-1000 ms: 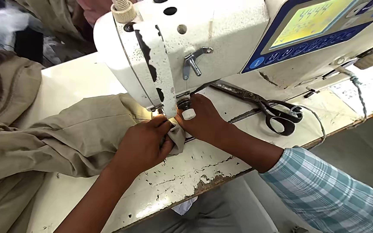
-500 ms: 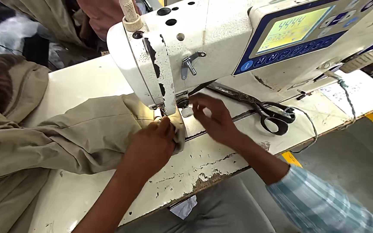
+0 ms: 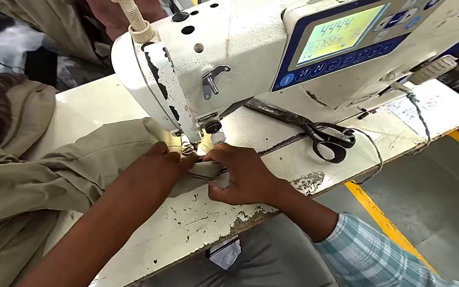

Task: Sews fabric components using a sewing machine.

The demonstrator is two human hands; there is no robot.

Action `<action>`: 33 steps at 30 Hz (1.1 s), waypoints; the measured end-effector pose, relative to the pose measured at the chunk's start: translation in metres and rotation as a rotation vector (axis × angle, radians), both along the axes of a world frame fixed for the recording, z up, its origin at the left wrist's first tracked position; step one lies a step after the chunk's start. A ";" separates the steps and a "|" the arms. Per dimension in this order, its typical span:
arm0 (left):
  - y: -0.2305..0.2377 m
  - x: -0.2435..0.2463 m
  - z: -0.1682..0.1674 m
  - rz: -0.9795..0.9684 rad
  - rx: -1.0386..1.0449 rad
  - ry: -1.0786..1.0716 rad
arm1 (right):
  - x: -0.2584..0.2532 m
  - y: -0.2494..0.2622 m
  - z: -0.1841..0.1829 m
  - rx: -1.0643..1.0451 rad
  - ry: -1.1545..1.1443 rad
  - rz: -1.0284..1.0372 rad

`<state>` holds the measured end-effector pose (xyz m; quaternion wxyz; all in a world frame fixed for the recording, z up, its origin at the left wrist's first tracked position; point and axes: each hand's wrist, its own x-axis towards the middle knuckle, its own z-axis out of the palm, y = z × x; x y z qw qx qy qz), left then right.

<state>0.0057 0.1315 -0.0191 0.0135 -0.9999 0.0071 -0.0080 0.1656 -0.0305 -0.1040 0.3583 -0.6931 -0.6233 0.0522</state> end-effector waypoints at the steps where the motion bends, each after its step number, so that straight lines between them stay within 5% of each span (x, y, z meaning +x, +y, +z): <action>1: -0.013 0.000 0.006 -0.019 0.043 -0.050 | 0.001 0.000 0.002 0.004 0.056 0.041; 6: -0.066 -0.018 0.009 -0.049 -0.011 -0.294 | 0.019 -0.007 -0.002 0.039 0.343 0.413; 9: 0.002 -0.039 0.033 0.148 -0.196 -0.104 | 0.026 -0.007 0.002 0.002 0.520 0.482; 12: 0.071 -0.072 0.062 0.562 -0.173 0.307 | 0.026 -0.007 0.007 0.030 0.703 0.528; 14: 0.076 -0.080 0.069 0.761 -0.106 0.594 | 0.022 -0.012 0.013 0.071 0.824 0.459; 17: 0.047 -0.090 0.057 0.774 0.068 0.468 | 0.020 -0.020 0.015 0.153 0.906 0.266; 19: 0.045 -0.105 0.057 0.670 0.143 0.163 | 0.016 -0.023 0.010 0.138 0.753 0.207; 22: 0.064 -0.117 0.059 0.644 0.274 -0.154 | -0.003 -0.025 -0.004 -0.045 0.198 0.250; 25: 0.082 -0.109 0.024 0.688 0.213 0.088 | -0.007 -0.029 -0.007 -0.083 0.054 0.236; 27: 0.053 -0.093 0.029 0.666 0.130 0.149 | -0.007 -0.031 -0.007 -0.045 0.018 0.219; 30: -0.028 -0.057 0.050 0.379 -0.066 -0.092 | -0.012 -0.030 -0.005 -0.033 -0.033 0.202; 33: -0.079 -0.010 0.011 0.241 -0.061 -0.256 | -0.014 -0.028 -0.004 -0.036 -0.065 0.206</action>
